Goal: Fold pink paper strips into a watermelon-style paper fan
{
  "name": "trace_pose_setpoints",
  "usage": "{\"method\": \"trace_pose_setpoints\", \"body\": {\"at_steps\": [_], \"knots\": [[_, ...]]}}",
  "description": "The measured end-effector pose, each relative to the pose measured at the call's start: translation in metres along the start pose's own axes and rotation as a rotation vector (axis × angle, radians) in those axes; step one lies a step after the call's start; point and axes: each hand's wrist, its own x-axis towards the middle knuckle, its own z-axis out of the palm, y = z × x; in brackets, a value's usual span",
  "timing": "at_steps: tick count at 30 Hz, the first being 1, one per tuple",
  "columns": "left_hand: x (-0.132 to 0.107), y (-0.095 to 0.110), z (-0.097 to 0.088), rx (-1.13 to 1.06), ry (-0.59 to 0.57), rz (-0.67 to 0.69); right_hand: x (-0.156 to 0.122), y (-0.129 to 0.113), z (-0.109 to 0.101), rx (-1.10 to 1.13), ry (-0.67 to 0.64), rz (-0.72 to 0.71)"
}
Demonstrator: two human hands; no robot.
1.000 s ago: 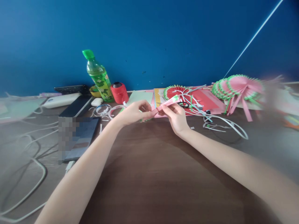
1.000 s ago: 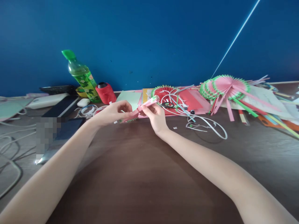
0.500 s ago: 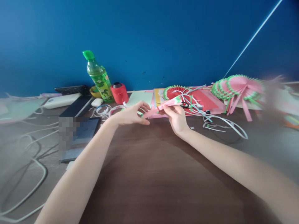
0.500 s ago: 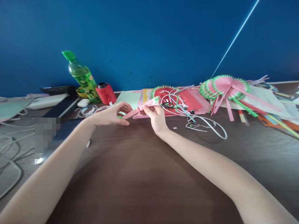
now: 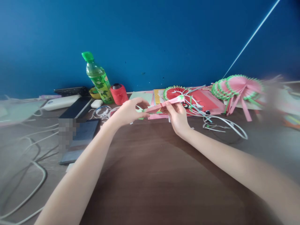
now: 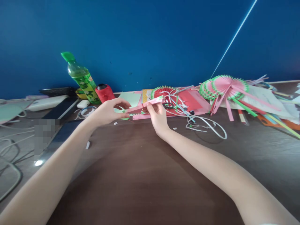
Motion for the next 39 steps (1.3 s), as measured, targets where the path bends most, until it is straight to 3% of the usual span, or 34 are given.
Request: {"method": "trace_pose_setpoints", "body": {"at_steps": [5,21,26,29,34,39], "knots": [[-0.001,-0.001,0.004,0.089,0.094,0.045,0.0,-0.002,0.002,0.021,0.012,0.038],[-0.004,-0.002,0.013,0.07,0.261,0.012,0.002,0.0,0.001,0.075,0.042,0.151],[-0.003,-0.004,0.018,-0.001,0.344,-0.068,0.001,0.001,0.001,0.095,0.039,0.192],[0.0,-0.007,0.019,-0.041,0.312,-0.108,0.001,0.002,0.0,0.097,0.03,0.18],[0.003,-0.009,0.017,-0.119,0.222,-0.063,0.001,0.002,0.001,0.082,0.038,0.167],[0.002,-0.008,0.017,-0.037,0.133,0.003,0.002,0.003,-0.001,0.069,0.02,0.162]]}}
